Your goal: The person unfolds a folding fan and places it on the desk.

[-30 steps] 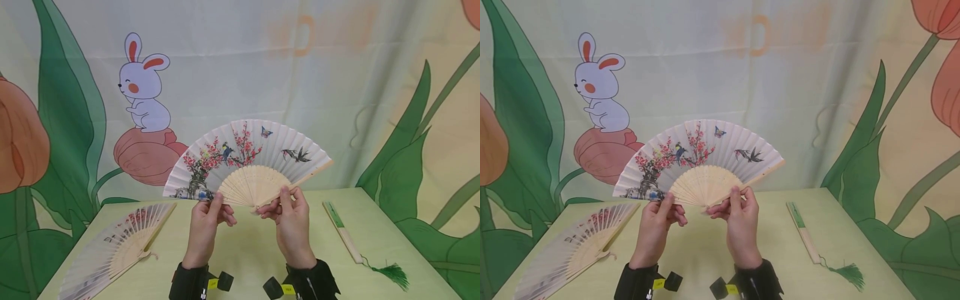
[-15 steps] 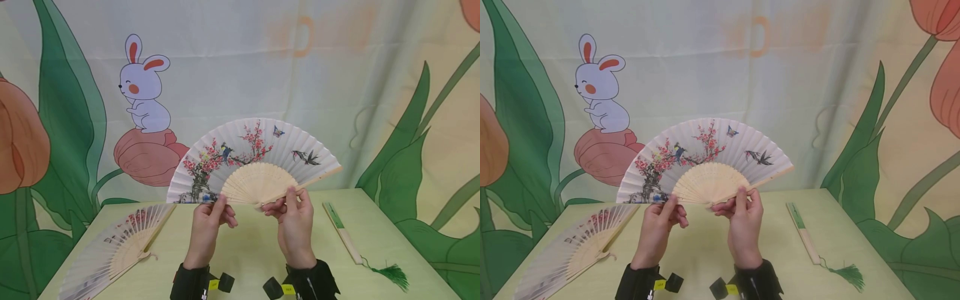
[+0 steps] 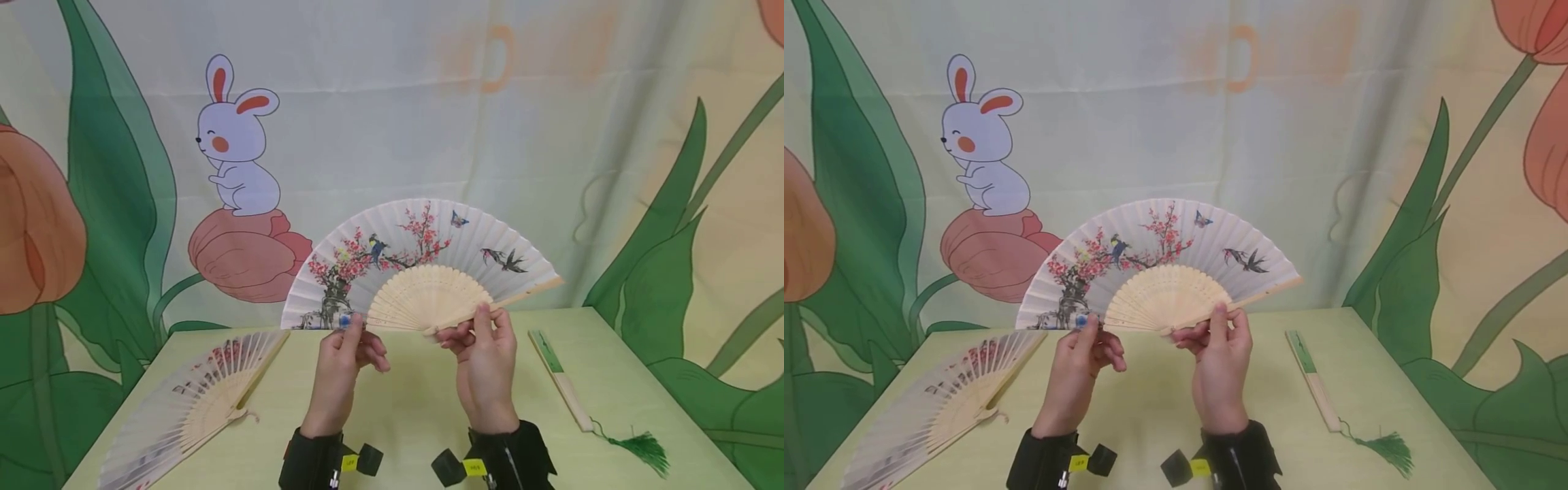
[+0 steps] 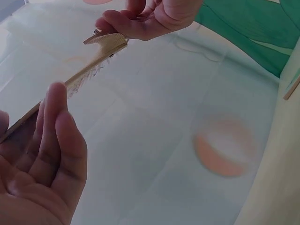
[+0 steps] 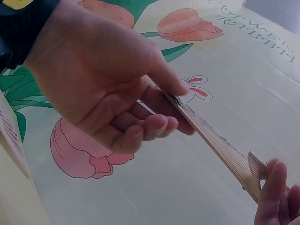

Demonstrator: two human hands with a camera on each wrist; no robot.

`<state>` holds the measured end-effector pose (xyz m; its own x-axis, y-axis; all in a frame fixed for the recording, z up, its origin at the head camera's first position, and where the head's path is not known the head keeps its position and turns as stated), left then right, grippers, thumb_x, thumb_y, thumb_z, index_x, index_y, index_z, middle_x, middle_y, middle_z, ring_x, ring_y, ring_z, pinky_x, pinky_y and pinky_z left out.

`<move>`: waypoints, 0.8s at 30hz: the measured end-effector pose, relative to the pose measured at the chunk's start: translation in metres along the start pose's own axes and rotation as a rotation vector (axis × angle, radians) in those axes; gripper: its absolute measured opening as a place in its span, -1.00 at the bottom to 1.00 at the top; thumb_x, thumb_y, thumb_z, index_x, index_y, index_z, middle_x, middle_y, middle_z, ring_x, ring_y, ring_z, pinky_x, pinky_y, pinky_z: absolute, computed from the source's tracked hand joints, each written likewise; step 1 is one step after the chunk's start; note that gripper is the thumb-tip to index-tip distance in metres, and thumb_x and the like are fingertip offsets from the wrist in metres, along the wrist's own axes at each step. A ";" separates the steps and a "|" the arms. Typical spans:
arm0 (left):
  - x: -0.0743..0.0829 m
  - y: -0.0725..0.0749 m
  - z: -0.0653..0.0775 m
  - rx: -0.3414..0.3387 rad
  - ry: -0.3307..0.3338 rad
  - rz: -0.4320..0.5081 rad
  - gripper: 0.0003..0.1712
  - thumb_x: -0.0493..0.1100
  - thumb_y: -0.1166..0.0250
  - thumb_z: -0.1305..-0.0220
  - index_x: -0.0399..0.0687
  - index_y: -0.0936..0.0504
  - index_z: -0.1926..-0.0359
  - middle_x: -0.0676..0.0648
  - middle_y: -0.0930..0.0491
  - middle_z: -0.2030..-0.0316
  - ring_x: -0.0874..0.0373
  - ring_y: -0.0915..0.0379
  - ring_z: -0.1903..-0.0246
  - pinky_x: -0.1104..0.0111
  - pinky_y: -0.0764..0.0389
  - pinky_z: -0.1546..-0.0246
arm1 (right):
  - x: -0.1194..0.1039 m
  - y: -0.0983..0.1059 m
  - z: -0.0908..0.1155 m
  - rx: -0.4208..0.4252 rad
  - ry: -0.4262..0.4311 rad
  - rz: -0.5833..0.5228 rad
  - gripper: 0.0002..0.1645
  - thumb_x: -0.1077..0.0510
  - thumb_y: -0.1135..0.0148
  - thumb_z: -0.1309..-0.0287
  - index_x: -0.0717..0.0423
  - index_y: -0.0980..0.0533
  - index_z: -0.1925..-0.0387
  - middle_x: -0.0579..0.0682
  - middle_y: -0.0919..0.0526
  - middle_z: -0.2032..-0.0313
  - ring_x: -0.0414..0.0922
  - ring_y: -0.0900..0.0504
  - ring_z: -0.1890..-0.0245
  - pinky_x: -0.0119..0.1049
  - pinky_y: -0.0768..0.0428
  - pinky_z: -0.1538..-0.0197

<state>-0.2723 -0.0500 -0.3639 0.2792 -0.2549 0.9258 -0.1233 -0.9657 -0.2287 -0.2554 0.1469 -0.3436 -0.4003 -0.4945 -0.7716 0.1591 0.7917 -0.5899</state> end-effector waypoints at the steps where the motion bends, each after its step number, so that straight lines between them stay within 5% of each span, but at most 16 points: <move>1: 0.000 0.003 0.000 0.016 -0.003 -0.001 -0.34 0.16 -0.01 -0.49 -0.42 -0.54 0.40 -0.14 -0.55 0.53 0.08 -0.56 0.58 0.27 -0.61 0.36 | 0.000 0.000 0.000 -0.007 -0.007 -0.003 -0.71 0.00 0.08 -0.49 0.17 -0.25 0.19 0.00 -0.39 0.50 -0.15 -0.68 0.53 -0.37 -0.64 0.39; 7: 0.005 0.031 0.002 0.167 -0.035 0.037 -0.59 0.00 -0.13 -0.46 -0.35 -0.51 0.10 -0.13 -0.54 0.37 0.12 -0.51 0.48 0.41 -0.53 0.47 | 0.004 -0.002 0.000 -0.042 -0.023 -0.001 -0.71 -0.01 0.08 -0.49 0.17 -0.28 0.14 -0.01 -0.43 0.49 -0.16 -0.68 0.51 -0.38 -0.64 0.39; 13: 0.012 0.070 0.005 0.293 0.027 0.019 -0.63 -0.01 -0.14 -0.46 -0.20 -0.44 -0.08 -0.10 -0.51 0.25 0.14 -0.48 0.38 0.44 -0.51 0.45 | 0.019 0.001 -0.004 -0.015 -0.085 -0.015 -0.75 0.04 0.12 -0.52 0.16 -0.27 0.19 -0.03 -0.43 0.53 -0.16 -0.67 0.55 -0.39 -0.62 0.44; 18: 0.015 0.111 0.011 0.345 0.165 -0.239 -0.62 0.00 -0.11 -0.47 -0.23 -0.50 -0.05 -0.08 -0.53 0.25 0.15 -0.49 0.36 0.45 -0.53 0.40 | 0.037 0.004 -0.006 -0.008 -0.126 0.021 -0.73 0.03 0.11 -0.51 0.18 -0.25 0.21 -0.03 -0.43 0.55 -0.15 -0.67 0.57 -0.37 -0.63 0.44; 24: 0.009 0.143 0.017 0.257 0.338 -0.574 -0.63 -0.06 -0.11 -0.48 -0.28 -0.54 -0.06 -0.15 -0.56 0.28 0.08 -0.49 0.38 0.36 -0.51 0.47 | 0.076 0.008 -0.006 -0.002 -0.200 0.109 -0.69 0.04 0.09 -0.51 0.20 -0.22 0.27 0.00 -0.49 0.60 -0.12 -0.66 0.59 -0.31 -0.65 0.42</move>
<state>-0.2711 -0.1914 -0.3937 -0.0831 0.2862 0.9546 0.1943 -0.9348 0.2972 -0.2897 0.1178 -0.4053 -0.1939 -0.4671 -0.8627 0.1898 0.8449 -0.5001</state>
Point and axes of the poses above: each hand's wrist, its own z-axis away from the middle knuckle, its own y-axis out of the back of the hand, x = y × z, the point moved 4 cm from there along -z, towards the middle knuckle
